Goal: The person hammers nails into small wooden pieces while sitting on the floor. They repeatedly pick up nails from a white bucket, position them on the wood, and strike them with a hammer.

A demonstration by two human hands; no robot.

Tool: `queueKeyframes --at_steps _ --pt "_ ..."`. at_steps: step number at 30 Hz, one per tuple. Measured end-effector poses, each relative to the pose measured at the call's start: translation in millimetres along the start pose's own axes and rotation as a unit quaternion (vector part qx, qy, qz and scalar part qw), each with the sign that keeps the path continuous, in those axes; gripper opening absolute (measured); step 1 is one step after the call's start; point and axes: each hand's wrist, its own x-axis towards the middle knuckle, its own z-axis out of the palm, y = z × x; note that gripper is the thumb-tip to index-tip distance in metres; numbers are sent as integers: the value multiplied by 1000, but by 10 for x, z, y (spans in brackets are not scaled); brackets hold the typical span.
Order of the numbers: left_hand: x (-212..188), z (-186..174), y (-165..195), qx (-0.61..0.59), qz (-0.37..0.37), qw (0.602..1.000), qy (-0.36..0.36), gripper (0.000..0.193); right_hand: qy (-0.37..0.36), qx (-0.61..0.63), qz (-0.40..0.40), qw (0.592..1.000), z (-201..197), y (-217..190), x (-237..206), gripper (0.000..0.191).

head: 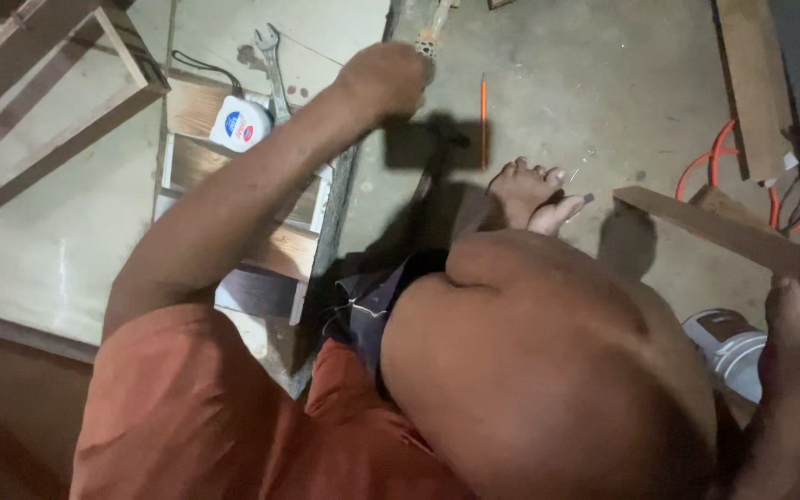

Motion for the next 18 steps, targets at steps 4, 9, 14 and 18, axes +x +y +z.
queueKeyframes --at_steps 4,9,14,18 --pt "-147 139 247 -98 30 990 96 18 2 -32 -3 999 -166 -203 126 26" --pt "-108 915 558 -83 -142 982 -88 32 27 55 -79 995 -338 -529 153 20" --pt "55 1687 1125 -381 -177 907 36 54 48 -54 -44 996 -405 -591 279 46" --pt "443 1397 2595 -209 38 977 13 56 92 15 -51 994 -487 -687 260 45"
